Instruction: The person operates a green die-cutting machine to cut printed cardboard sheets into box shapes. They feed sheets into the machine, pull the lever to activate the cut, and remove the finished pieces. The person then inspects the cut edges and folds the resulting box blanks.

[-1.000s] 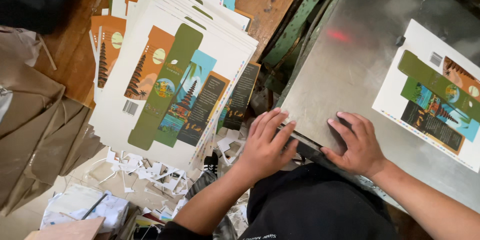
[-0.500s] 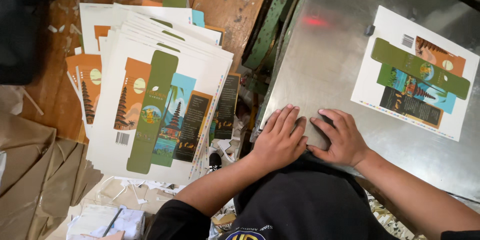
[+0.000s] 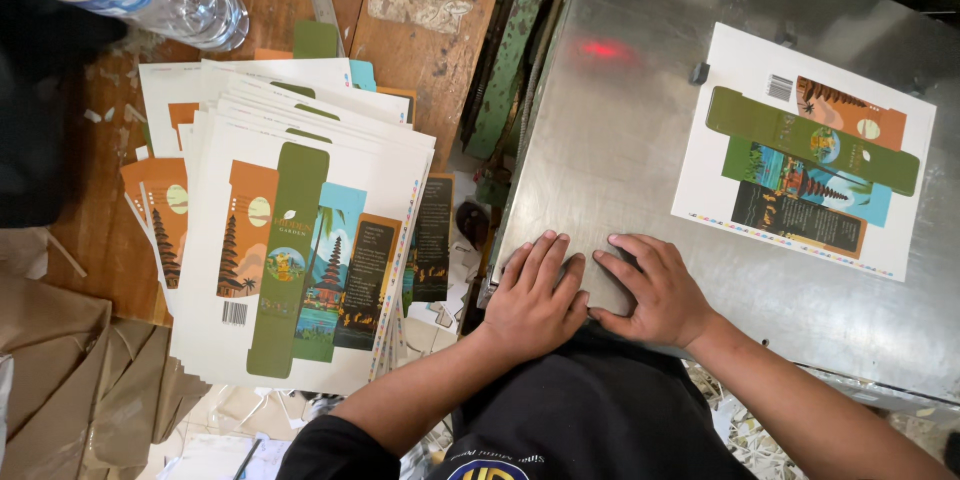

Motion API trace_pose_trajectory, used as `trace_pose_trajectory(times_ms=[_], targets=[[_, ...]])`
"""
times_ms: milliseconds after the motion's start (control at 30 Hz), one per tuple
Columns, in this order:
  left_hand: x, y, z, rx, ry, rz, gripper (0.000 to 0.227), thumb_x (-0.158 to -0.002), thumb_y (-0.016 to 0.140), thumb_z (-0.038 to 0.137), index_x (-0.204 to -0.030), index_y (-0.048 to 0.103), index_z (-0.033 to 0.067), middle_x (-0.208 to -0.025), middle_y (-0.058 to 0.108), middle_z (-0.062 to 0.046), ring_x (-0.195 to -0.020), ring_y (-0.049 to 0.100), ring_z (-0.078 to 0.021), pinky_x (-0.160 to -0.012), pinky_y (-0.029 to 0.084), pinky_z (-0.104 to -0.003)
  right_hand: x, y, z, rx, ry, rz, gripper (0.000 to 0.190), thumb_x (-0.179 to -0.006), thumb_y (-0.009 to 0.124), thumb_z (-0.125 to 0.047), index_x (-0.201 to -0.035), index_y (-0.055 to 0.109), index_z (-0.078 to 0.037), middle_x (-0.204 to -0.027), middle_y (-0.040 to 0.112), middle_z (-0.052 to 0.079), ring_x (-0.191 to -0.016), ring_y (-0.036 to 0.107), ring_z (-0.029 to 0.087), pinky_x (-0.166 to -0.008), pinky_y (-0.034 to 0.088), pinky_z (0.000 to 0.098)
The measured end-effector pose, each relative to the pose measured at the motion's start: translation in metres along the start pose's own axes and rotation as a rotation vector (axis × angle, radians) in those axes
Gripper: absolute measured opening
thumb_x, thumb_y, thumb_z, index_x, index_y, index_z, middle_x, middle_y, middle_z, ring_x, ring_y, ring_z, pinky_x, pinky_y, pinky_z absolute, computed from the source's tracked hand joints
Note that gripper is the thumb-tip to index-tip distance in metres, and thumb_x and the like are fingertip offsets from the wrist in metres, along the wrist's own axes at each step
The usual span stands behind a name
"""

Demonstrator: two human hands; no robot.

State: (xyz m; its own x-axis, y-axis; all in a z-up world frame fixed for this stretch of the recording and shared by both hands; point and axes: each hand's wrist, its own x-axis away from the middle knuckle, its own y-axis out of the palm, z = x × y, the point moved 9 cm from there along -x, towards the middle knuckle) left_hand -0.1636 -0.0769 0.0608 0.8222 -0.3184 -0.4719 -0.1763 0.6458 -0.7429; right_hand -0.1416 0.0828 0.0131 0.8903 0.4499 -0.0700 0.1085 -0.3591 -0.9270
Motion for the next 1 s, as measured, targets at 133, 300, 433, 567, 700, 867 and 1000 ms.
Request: trace_pose_trajectory(times_ms=[133,300,433,567,700,867,1000], targets=[[-0.003,-0.005,0.001,0.005,0.010,0.009,0.036,-0.098,0.050,0.035,-0.116,0.070,0.0115,-0.125,0.067,-0.017,-0.122,0.067,-0.0327,-0.109,0.046,-0.045,0.000,0.000,0.000,0.000,0.002,-0.014,0.077,-0.077,0.069,-0.072,-0.134,0.065,-0.021,-0.136,0.058,0.008,-0.124,0.059,0.033,-0.091,0.048,0.0440],[-0.007,-0.004,-0.002,-0.004,0.031,-0.133,0.037,-0.100,0.050,0.036,-0.115,0.073,0.0114,-0.133,0.067,-0.015,-0.125,0.064,-0.0298,-0.104,0.045,-0.041,-0.009,-0.010,-0.007,-0.055,-0.056,-0.038,0.070,-0.086,0.071,-0.061,-0.136,0.062,-0.014,-0.141,0.055,0.013,-0.124,0.057,0.032,-0.102,0.049,0.0460],[-0.011,-0.004,-0.002,-0.010,0.035,-0.119,0.037,-0.100,0.048,0.036,-0.114,0.074,0.0126,-0.131,0.067,-0.014,-0.124,0.065,-0.0285,-0.105,0.045,-0.040,-0.007,-0.006,-0.002,-0.063,-0.049,-0.059,0.072,-0.086,0.071,-0.063,-0.137,0.061,-0.014,-0.141,0.055,0.013,-0.124,0.057,0.034,-0.101,0.049,0.0473],[-0.012,-0.002,-0.004,-0.001,0.023,-0.130,0.033,-0.101,0.051,0.036,-0.112,0.073,0.0136,-0.131,0.067,-0.013,-0.124,0.065,-0.0271,-0.104,0.045,-0.040,-0.003,-0.002,0.001,-0.069,-0.046,-0.080,0.074,-0.085,0.073,-0.063,-0.140,0.060,-0.015,-0.142,0.054,0.013,-0.126,0.056,0.033,-0.103,0.048,0.0471],[-0.013,-0.001,-0.004,-0.009,0.024,-0.108,0.033,-0.103,0.049,0.036,-0.109,0.074,0.0156,-0.128,0.068,-0.011,-0.120,0.067,-0.0265,-0.101,0.047,-0.040,-0.002,0.000,0.002,-0.076,-0.043,-0.097,0.072,-0.088,0.071,-0.063,-0.140,0.059,-0.015,-0.143,0.054,0.014,-0.126,0.056,0.034,-0.102,0.047,0.0479],[-0.012,0.000,-0.007,-0.044,0.025,-0.069,0.038,-0.106,0.042,0.038,-0.106,0.074,0.0176,-0.126,0.069,-0.009,-0.119,0.068,-0.0240,-0.099,0.048,-0.038,-0.001,0.002,0.004,-0.079,-0.051,-0.095,0.072,-0.086,0.075,-0.063,-0.138,0.061,-0.015,-0.142,0.055,0.014,-0.124,0.057,0.034,-0.104,0.047,0.0474],[-0.006,0.005,-0.010,-0.028,0.016,-0.069,0.038,-0.107,0.042,0.038,-0.103,0.074,0.0191,-0.126,0.070,-0.008,-0.118,0.069,-0.0236,-0.098,0.049,-0.038,-0.004,0.001,0.002,-0.056,-0.074,-0.087,0.073,-0.087,0.075,-0.064,-0.138,0.061,-0.014,-0.141,0.055,0.015,-0.122,0.058,0.034,-0.102,0.049,0.0472]])
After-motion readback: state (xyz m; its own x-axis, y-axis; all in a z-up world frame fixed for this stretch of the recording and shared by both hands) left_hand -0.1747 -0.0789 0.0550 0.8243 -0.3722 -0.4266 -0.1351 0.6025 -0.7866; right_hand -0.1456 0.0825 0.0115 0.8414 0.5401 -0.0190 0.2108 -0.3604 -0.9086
